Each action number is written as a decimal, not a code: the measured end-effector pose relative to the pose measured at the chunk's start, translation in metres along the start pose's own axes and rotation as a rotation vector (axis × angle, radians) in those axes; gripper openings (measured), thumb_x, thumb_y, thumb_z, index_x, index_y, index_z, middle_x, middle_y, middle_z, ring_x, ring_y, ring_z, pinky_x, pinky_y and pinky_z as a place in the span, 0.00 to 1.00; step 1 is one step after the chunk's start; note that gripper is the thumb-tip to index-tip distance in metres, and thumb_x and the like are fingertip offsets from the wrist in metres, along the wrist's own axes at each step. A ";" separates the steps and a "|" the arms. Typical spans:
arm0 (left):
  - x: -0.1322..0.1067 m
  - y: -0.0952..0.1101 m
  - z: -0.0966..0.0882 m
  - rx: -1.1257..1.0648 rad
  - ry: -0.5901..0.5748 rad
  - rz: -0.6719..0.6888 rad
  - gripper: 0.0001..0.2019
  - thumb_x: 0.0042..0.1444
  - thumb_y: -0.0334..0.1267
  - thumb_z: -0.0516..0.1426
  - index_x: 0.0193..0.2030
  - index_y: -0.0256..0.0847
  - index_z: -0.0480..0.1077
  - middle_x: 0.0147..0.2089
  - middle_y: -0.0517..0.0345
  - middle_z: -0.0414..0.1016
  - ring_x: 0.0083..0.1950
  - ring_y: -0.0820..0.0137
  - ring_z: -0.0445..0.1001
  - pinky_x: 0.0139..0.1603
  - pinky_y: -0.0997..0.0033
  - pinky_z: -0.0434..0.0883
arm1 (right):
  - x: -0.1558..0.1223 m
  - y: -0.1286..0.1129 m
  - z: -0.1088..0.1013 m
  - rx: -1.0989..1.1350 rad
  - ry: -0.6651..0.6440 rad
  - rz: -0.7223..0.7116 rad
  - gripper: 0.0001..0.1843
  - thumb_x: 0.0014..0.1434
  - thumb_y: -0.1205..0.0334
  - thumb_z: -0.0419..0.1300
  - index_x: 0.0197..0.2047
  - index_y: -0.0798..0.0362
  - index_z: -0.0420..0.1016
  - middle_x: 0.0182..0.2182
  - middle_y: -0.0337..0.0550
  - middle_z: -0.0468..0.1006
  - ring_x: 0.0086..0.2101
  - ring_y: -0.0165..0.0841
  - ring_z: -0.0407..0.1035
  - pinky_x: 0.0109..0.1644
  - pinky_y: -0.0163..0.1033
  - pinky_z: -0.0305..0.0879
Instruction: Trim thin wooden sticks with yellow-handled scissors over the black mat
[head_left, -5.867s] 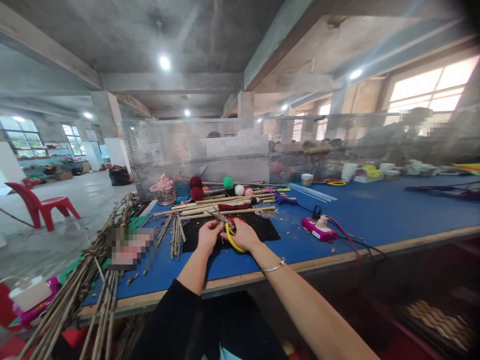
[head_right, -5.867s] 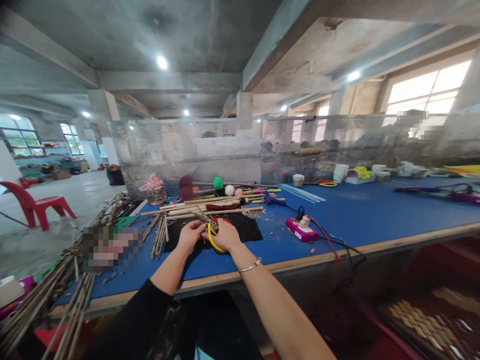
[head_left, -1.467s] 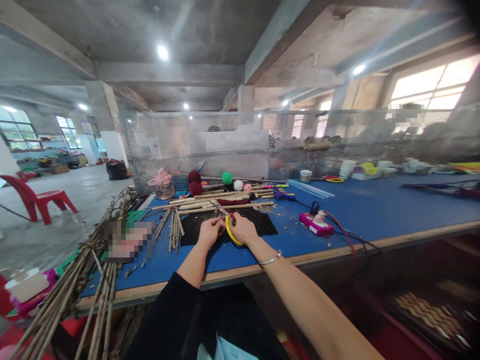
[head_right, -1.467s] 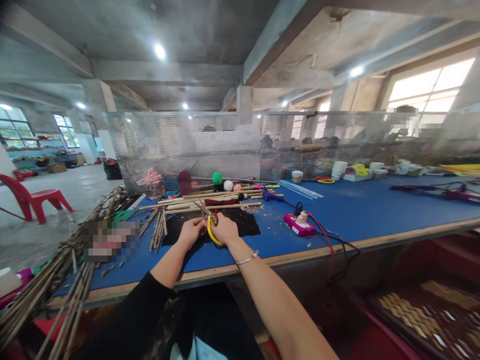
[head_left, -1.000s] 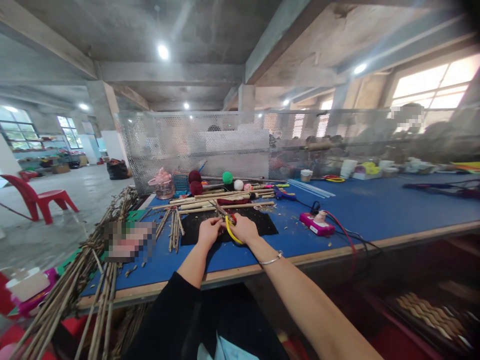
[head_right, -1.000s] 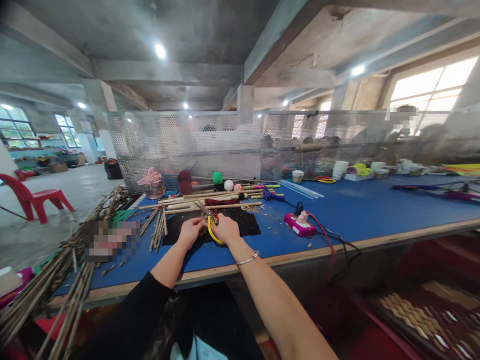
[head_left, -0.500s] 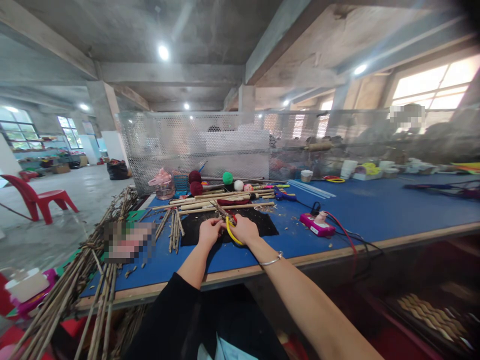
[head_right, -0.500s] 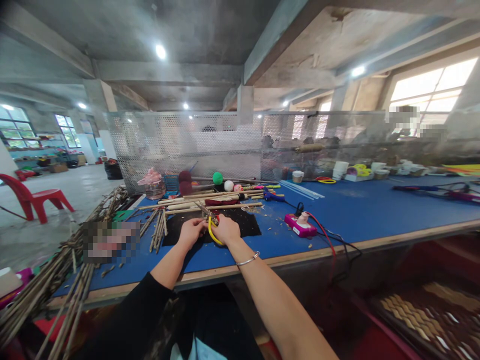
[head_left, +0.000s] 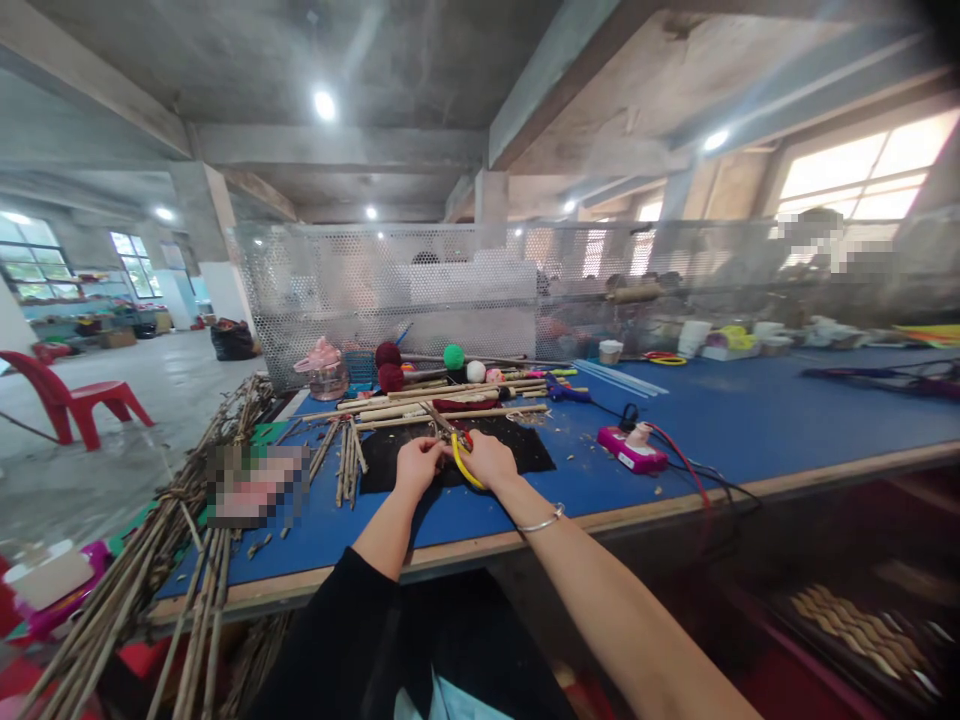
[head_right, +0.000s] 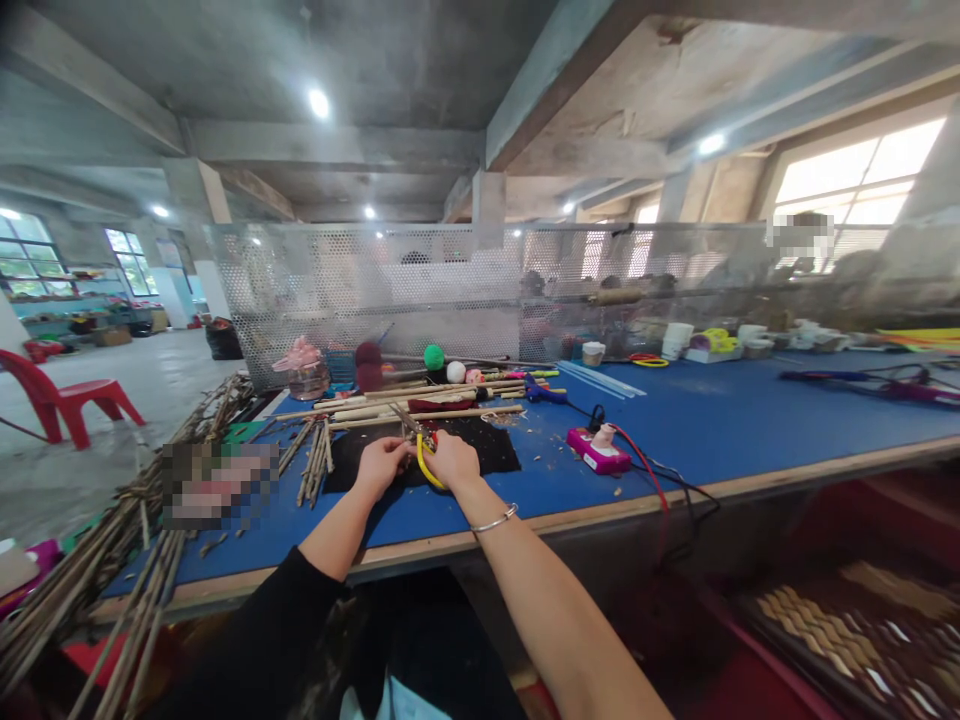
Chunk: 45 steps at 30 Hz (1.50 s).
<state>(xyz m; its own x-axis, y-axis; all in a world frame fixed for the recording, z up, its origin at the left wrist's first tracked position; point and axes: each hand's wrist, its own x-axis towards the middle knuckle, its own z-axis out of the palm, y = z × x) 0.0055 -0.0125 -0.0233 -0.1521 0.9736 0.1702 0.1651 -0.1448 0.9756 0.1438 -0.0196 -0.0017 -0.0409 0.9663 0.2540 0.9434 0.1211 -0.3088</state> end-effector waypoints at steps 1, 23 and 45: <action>0.000 0.001 0.000 0.002 0.004 0.001 0.10 0.43 0.40 0.59 0.30 0.34 0.73 0.23 0.55 0.71 0.20 0.77 0.64 0.19 0.79 0.63 | 0.000 0.000 0.000 -0.001 0.004 -0.001 0.31 0.49 0.33 0.44 0.37 0.52 0.67 0.34 0.49 0.75 0.36 0.40 0.70 0.35 0.37 0.60; 0.000 0.002 0.000 -0.074 0.014 -0.028 0.12 0.40 0.41 0.60 0.29 0.34 0.70 0.22 0.58 0.69 0.20 0.78 0.64 0.18 0.80 0.61 | -0.001 0.001 0.004 0.076 0.095 -0.160 0.27 0.49 0.39 0.51 0.40 0.54 0.63 0.36 0.47 0.72 0.37 0.36 0.67 0.36 0.35 0.57; 0.000 0.002 -0.001 -0.120 -0.001 -0.049 0.15 0.39 0.44 0.60 0.30 0.34 0.69 0.24 0.58 0.70 0.21 0.78 0.64 0.18 0.80 0.61 | 0.002 0.003 0.008 0.125 0.111 -0.151 0.26 0.50 0.41 0.52 0.42 0.55 0.63 0.37 0.47 0.71 0.38 0.36 0.67 0.37 0.35 0.57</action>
<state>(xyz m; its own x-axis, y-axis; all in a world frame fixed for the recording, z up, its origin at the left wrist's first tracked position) 0.0052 -0.0133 -0.0216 -0.1562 0.9801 0.1221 0.0402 -0.1172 0.9923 0.1438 -0.0151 -0.0098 -0.1359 0.9048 0.4035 0.8808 0.2968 -0.3689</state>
